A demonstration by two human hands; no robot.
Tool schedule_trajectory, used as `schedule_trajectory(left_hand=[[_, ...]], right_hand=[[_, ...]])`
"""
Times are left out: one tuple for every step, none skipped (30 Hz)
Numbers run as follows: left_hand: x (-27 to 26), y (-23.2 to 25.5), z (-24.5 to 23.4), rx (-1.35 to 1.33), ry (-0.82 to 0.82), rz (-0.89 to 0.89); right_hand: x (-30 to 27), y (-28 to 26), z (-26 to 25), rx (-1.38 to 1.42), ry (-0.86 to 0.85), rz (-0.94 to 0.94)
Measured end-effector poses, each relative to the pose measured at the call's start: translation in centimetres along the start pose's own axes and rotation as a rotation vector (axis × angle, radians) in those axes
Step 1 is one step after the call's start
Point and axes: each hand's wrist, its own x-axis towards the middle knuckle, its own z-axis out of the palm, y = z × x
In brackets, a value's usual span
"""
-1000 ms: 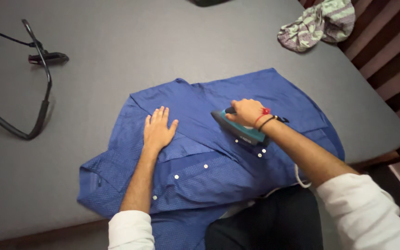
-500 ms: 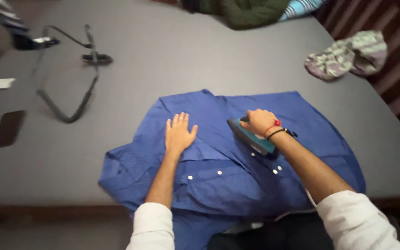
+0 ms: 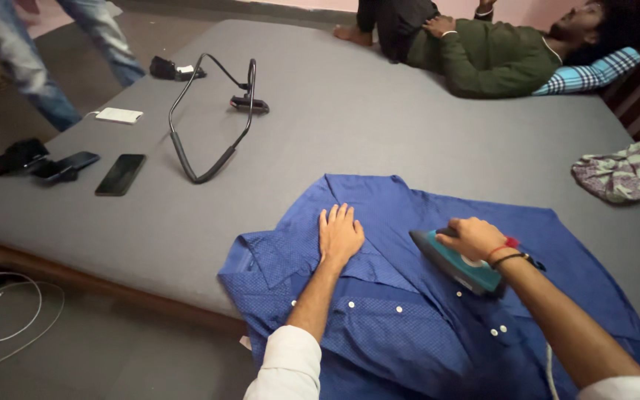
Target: The person irons a blue button-up shirt laid out on a bed. They smooth the fabric with one hand while moving the iron with the other, then fold the shirt in half and continue ironing the folded section.
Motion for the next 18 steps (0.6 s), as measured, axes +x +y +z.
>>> schedule_trajectory(left_hand=[[-0.1,0.0,0.0,0.003,0.004,-0.003],[-0.2,0.0,0.0,0.008,0.017,-0.007],[-0.1,0.1,-0.1,0.013,0.030,-0.010],[-0.2,0.1,-0.1,0.017,0.039,-0.012],[-0.4,0.1,-0.1,0.021,0.039,-0.021],[-0.3,0.1,-0.2,0.023,0.039,-0.026],[-0.2,0.1,-0.3,0.025,0.039,-0.030],[-0.2,0.1,-0.5,0.021,0.043,-0.035],[-0.1,0.1,-0.6,0.017,0.047,-0.040],[-0.2,0.1,-0.6,0.012,0.049,-0.044],[-0.2,0.1,-0.7,0.002,0.049,-0.048],[-0.2,0.1,-0.8,-0.007,0.051,-0.052],[-0.1,0.0,-0.8,-0.016,0.052,-0.055],[0.0,0.0,-0.9,-0.022,0.050,-0.063],[0.2,-0.1,-1.0,-0.028,0.048,-0.071],[0.2,-0.1,-0.8,-0.037,0.043,-0.080],[0.2,-0.1,-0.7,-0.036,0.046,-0.080],[0.1,-0.2,-0.7,-0.032,0.047,-0.080]], right_hand=[[0.8,-0.4,0.1,-0.011,0.005,0.000],[1.4,-0.8,0.3,-0.020,0.008,0.003],[2.1,-1.2,0.4,-0.004,0.017,0.001],[2.8,-1.7,0.6,0.013,0.024,0.001],[3.5,-2.1,0.7,0.030,0.031,0.002],[4.1,-2.5,0.8,0.031,0.026,0.007],[4.7,-2.8,0.7,0.032,0.021,0.012],[5.1,-3.0,0.6,0.033,0.016,0.018],[5.3,-3.1,0.4,0.056,0.010,0.001],[5.3,-3.0,0.3,0.079,0.003,-0.012],[5.1,-3.1,0.2,0.102,-0.003,-0.026],[4.6,-3.2,0.2,0.099,-0.017,-0.041],[4.0,-3.2,0.1,0.096,-0.031,-0.057],[3.6,-3.3,0.0,0.090,-0.046,-0.076],[3.4,-3.7,-0.2,0.078,-0.044,-0.088],[3.2,-4.0,-0.2,0.065,-0.046,-0.095],[3.1,-4.4,-0.2,0.053,-0.047,-0.104],[3.3,-4.9,-0.1,0.071,-0.035,-0.109]])
